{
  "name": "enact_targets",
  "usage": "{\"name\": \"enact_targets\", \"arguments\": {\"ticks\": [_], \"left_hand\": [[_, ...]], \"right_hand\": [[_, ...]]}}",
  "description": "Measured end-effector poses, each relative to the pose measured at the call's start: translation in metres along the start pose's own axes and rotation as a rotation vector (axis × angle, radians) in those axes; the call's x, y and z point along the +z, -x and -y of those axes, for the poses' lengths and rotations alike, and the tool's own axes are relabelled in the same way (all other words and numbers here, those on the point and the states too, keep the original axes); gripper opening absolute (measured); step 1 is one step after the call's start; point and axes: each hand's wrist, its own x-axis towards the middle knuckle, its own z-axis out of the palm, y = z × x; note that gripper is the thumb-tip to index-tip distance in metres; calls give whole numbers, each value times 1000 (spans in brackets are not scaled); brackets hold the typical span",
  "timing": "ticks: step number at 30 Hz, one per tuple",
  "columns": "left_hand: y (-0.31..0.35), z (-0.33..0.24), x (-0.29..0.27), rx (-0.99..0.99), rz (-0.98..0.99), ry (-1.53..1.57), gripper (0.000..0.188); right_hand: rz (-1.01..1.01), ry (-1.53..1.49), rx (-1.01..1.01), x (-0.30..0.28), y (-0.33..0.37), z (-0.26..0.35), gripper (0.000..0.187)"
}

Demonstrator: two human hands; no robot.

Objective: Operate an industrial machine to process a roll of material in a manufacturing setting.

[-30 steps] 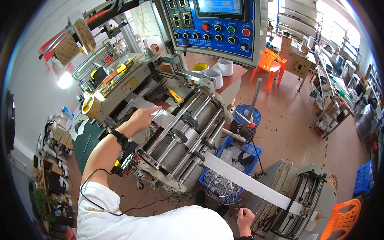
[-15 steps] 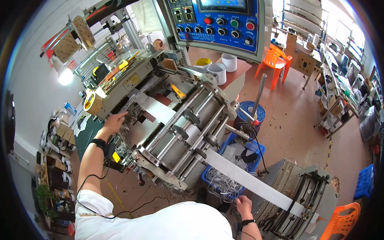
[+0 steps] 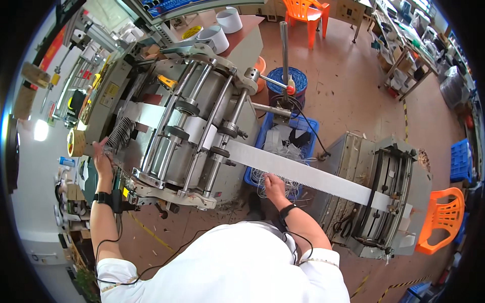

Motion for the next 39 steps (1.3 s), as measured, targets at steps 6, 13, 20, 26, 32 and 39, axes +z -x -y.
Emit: {"name": "enact_targets", "arguments": {"ticks": [6, 13, 20, 26, 32, 39], "left_hand": [[11, -12, -20, -301, 247, -175, 70], [-8, -53, -2, -43, 186, -272, 66], [-34, -126, 106, 323, 240, -462, 57], [-55, -107, 160, 459, 249, -721, 48], [-75, -54, 150, 330, -15, -873, 34], [-46, -67, 139, 283, 21, -763, 31]], "right_hand": [[457, 305, 47, 30, -5, -21, 29], [582, 684, 156, 4, 17, -50, 29], [209, 662, -175, -66, 7, -43, 38], [70, 393, -110, -125, 62, -56, 51], [-211, 211, 19, -207, 146, -38, 32], [-595, 398, -106, -307, 220, -34, 16]]}}
